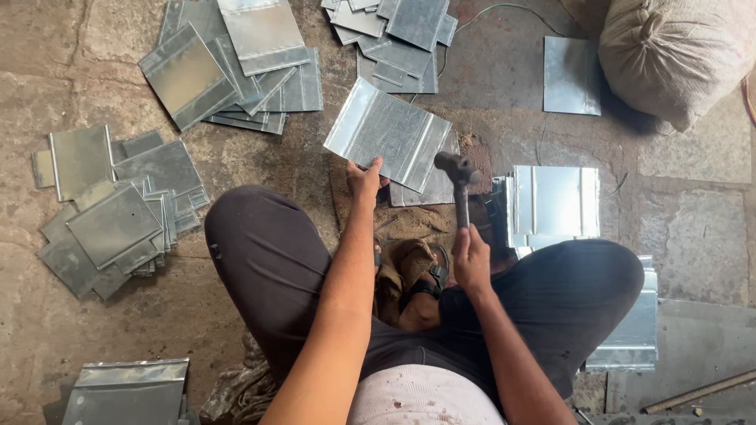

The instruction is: The person flattens square metal sheets using a hammer against a stone block while sitting on the floor.

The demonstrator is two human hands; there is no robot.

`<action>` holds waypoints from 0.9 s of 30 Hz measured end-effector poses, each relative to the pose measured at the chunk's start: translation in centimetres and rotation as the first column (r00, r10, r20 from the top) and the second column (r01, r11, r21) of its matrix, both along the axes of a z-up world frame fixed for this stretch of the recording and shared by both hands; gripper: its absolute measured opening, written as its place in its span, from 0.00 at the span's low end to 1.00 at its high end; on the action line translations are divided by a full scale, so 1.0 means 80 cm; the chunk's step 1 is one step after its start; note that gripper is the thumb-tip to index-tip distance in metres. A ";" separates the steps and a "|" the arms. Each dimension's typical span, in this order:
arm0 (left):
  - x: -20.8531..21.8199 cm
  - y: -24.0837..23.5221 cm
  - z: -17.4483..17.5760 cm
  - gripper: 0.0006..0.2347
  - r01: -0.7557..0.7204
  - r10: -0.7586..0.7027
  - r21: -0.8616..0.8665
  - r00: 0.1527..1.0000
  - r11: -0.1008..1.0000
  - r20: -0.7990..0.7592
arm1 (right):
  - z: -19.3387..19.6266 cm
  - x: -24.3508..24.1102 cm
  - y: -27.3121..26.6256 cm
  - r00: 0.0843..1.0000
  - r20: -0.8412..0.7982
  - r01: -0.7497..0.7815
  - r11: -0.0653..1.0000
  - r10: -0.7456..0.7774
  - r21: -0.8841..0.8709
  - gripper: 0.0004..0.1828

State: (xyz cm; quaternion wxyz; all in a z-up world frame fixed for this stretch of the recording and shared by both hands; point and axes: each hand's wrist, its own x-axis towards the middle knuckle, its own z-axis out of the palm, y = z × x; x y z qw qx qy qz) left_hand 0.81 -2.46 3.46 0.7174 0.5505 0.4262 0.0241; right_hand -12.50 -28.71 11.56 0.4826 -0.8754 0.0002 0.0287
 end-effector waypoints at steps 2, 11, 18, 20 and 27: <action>-0.001 0.000 -0.006 0.30 0.013 -0.012 0.050 1.000 0.999 -0.014 | -0.024 0.014 0.003 0.997 0.019 -0.070 0.975 0.076 -0.211 0.28; -0.002 -0.003 -0.020 0.24 -0.003 0.006 -0.030 0.996 1.000 0.086 | 0.013 0.006 0.004 0.969 -0.237 0.045 0.995 -0.065 -0.089 0.32; 0.002 0.000 0.004 0.23 0.003 -0.008 0.066 0.997 0.998 0.075 | 0.014 0.046 0.014 0.974 -0.224 -0.033 0.987 -0.004 -0.159 0.31; -0.008 -0.004 0.004 0.23 0.013 -0.015 0.081 1.000 0.997 0.025 | 0.010 0.062 0.023 0.991 -0.125 0.044 0.996 -0.054 -0.081 0.31; -0.008 -0.003 0.001 0.24 0.022 -0.024 0.117 1.000 0.993 0.018 | -0.041 0.125 0.002 0.998 0.058 -0.005 0.965 0.021 -0.264 0.28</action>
